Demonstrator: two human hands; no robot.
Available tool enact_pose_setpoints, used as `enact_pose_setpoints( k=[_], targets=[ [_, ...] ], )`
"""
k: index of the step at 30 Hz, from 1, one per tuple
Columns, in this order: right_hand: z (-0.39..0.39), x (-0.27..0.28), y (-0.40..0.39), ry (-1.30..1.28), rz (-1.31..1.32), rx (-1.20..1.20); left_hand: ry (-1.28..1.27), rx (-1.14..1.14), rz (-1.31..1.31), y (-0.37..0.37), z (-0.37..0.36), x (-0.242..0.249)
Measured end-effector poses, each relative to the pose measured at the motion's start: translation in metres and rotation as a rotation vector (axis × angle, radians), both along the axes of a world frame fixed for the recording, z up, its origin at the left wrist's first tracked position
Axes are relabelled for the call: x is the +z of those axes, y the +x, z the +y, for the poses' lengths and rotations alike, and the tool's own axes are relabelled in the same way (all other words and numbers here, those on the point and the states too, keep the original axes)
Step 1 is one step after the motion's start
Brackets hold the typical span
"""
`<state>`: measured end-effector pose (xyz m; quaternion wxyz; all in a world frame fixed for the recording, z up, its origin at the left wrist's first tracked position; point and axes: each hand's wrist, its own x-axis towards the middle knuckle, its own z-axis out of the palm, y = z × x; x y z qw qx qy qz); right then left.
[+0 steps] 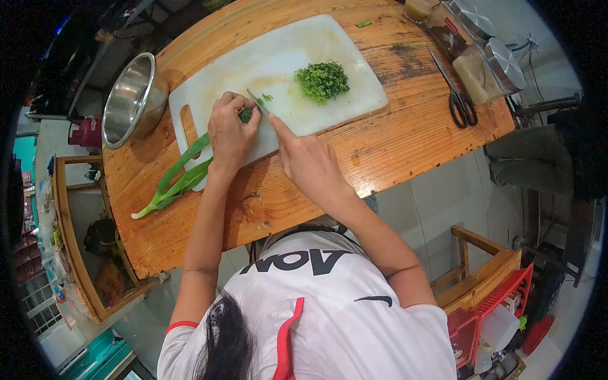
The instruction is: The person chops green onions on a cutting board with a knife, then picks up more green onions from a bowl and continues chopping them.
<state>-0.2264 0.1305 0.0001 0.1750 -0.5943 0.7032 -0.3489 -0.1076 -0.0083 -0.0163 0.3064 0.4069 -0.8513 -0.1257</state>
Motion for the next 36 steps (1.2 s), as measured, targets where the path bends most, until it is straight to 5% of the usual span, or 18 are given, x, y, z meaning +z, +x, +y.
enact_pose_setpoints(
  k=[8,36],
  targets=[
    [0.031,0.031,-0.021,0.105,-0.124,-0.043,0.066,-0.013,0.062,-0.001,-0.002,0.000],
    [0.009,0.013,-0.013,0.024,-0.130,0.019,0.024,-0.053,0.122,-0.001,-0.004,-0.008]
  ],
)
